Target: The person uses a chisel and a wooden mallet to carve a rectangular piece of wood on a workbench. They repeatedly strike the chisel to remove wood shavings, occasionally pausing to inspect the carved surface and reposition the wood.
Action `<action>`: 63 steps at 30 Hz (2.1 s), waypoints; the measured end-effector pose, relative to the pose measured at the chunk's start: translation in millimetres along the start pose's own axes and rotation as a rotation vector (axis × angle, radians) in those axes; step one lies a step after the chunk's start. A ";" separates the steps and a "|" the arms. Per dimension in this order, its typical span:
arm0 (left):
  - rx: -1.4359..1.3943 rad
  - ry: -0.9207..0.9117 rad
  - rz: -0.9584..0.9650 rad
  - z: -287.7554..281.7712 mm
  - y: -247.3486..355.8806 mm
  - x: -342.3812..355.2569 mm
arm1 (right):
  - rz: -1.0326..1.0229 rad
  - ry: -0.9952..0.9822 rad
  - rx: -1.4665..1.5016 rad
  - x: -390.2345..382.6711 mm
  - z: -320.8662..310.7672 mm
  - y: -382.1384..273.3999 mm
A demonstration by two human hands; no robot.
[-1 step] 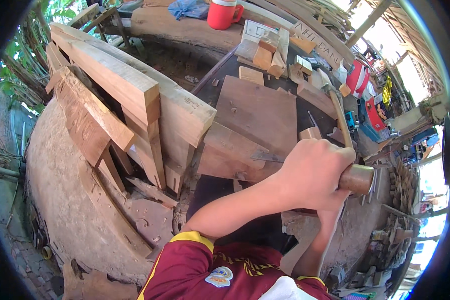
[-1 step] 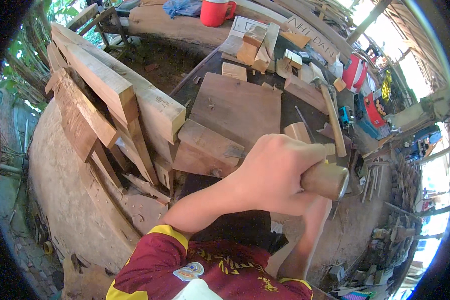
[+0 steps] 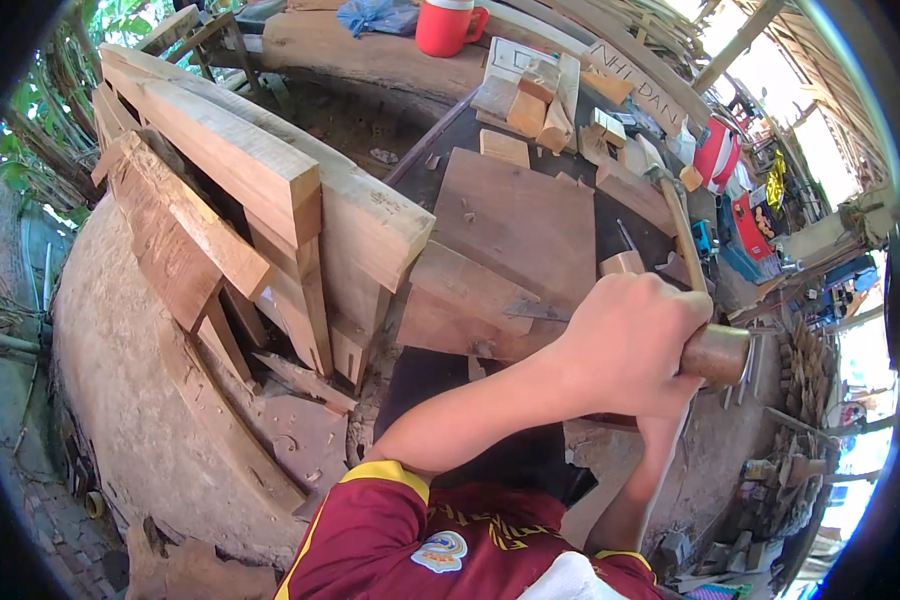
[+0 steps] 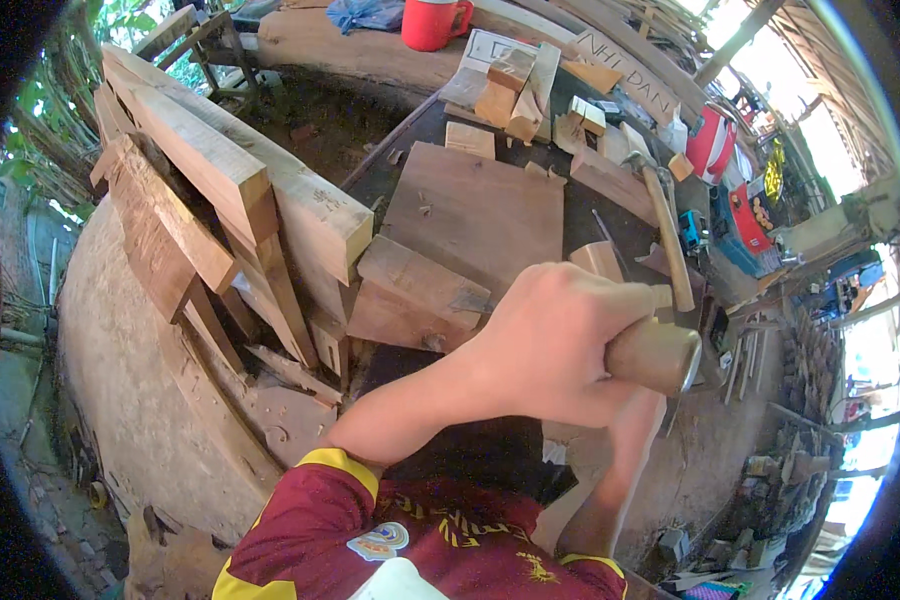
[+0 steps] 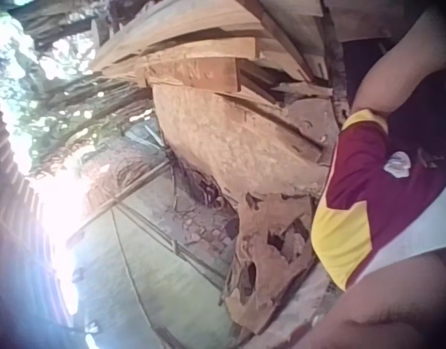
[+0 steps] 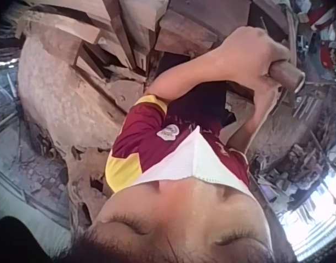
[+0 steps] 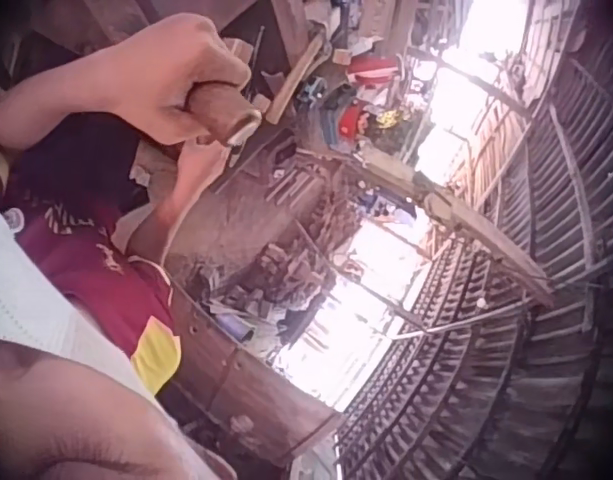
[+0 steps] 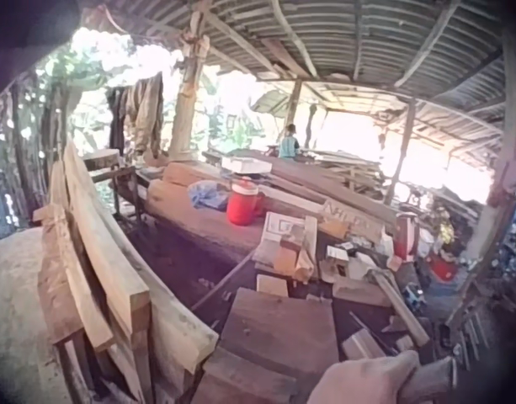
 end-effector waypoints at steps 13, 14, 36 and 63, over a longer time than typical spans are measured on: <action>-0.003 0.119 -0.159 -6.3 2.0 9.8 | 0.133 0.225 0.928 -8.8 -68.4 67.5; 0.008 0.134 -0.157 -6.3 1.1 10.2 | 0.037 0.242 0.936 -9.6 -76.2 57.1; 0.062 0.182 -0.179 -0.3 -1.2 13.4 | -0.378 0.533 0.066 32.1 -166.5 0.7; 0.325 0.040 -0.175 19.7 -14.4 6.8 | 0.010 0.733 0.709 -4.5 -92.3 43.9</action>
Point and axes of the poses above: each hand's wrist, its own x-axis towards the middle knuckle, its own z-axis out of the palm, y = z × x, the point moved 1 cm from there along x, towards the middle knuckle, and after that the axes turned 4 degrees about -x, right-handed, at the moved point
